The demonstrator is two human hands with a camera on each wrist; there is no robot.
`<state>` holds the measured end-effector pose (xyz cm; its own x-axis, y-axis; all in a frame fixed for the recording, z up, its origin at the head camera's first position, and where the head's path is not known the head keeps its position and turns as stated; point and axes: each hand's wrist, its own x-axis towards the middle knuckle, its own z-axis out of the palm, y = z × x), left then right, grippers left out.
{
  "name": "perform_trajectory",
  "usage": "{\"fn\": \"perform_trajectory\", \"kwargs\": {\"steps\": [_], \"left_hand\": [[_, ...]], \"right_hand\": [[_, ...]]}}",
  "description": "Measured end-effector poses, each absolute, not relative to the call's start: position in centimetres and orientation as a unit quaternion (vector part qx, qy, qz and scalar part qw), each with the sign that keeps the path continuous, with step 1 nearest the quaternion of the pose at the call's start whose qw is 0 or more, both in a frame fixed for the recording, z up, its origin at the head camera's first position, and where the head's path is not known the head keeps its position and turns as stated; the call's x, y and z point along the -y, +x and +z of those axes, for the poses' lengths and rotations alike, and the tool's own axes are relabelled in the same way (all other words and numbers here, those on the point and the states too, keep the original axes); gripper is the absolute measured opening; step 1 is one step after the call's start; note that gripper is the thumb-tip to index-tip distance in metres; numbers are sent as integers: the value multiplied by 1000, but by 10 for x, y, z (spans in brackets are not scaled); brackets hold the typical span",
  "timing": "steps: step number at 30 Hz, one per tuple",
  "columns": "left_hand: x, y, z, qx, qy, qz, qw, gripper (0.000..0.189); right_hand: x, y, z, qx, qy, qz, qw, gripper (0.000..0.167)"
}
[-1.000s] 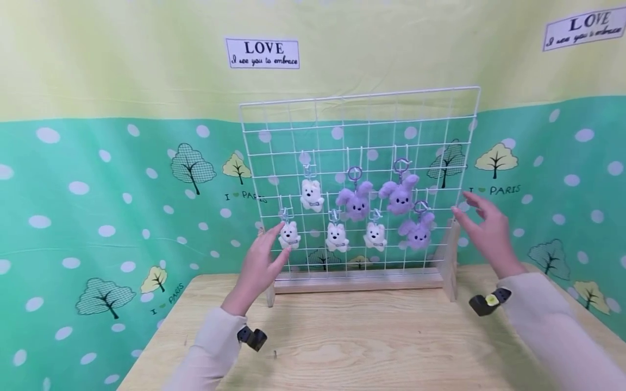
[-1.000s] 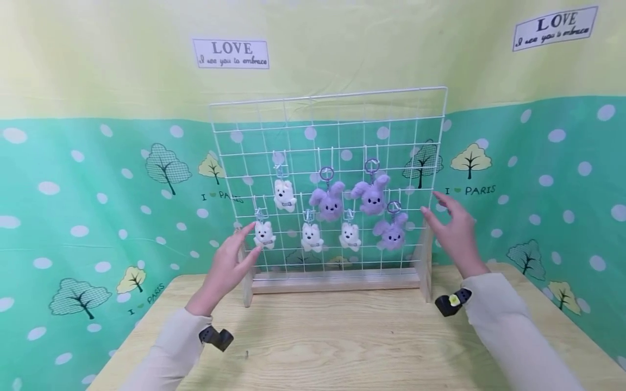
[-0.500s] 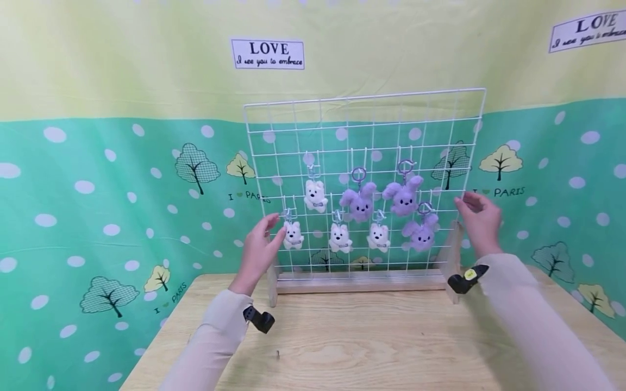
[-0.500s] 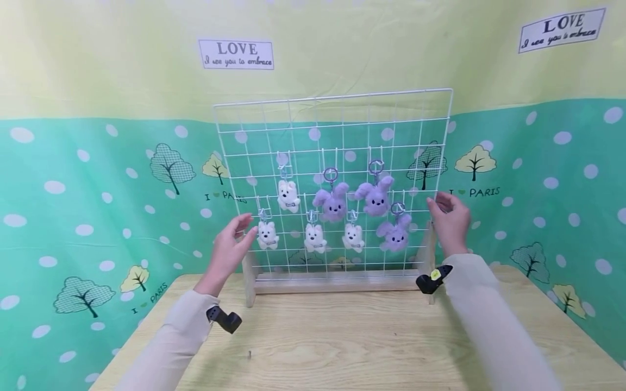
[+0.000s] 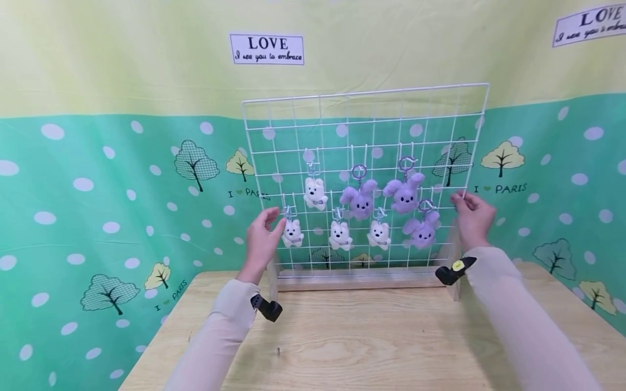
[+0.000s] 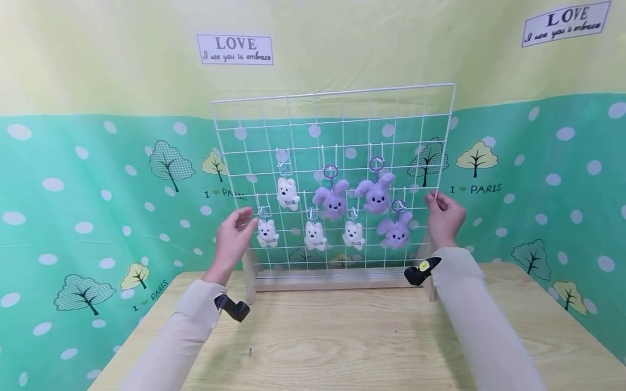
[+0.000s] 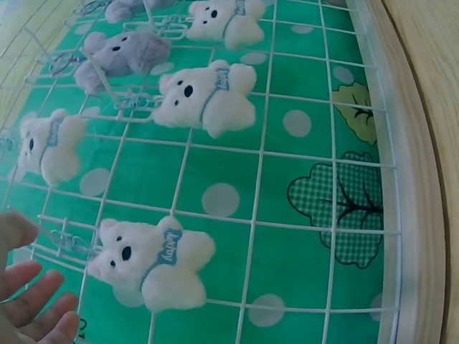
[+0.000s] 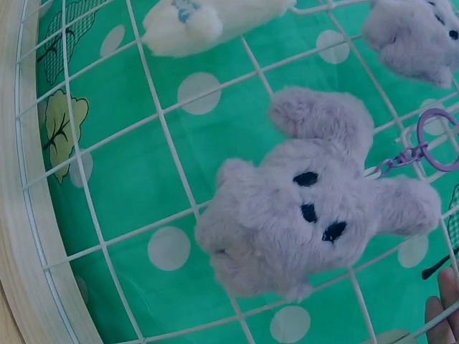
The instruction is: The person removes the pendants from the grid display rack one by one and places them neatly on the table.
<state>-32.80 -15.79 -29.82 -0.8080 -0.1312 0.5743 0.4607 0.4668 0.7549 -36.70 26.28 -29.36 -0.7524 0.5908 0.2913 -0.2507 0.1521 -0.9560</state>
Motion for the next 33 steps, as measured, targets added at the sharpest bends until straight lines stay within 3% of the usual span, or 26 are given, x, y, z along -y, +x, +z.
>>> {"fn": "perform_trajectory", "kwargs": {"steps": [20,33], "left_hand": [[140,-342,-299,798,-70,-509,316,22],[129,-347,-302,779,-18,-508,367,21]], "right_hand": [[-265,-372,-300,650,-127,678,318,35],[-265,-372,-303,656,-119,673,320,39]]}}
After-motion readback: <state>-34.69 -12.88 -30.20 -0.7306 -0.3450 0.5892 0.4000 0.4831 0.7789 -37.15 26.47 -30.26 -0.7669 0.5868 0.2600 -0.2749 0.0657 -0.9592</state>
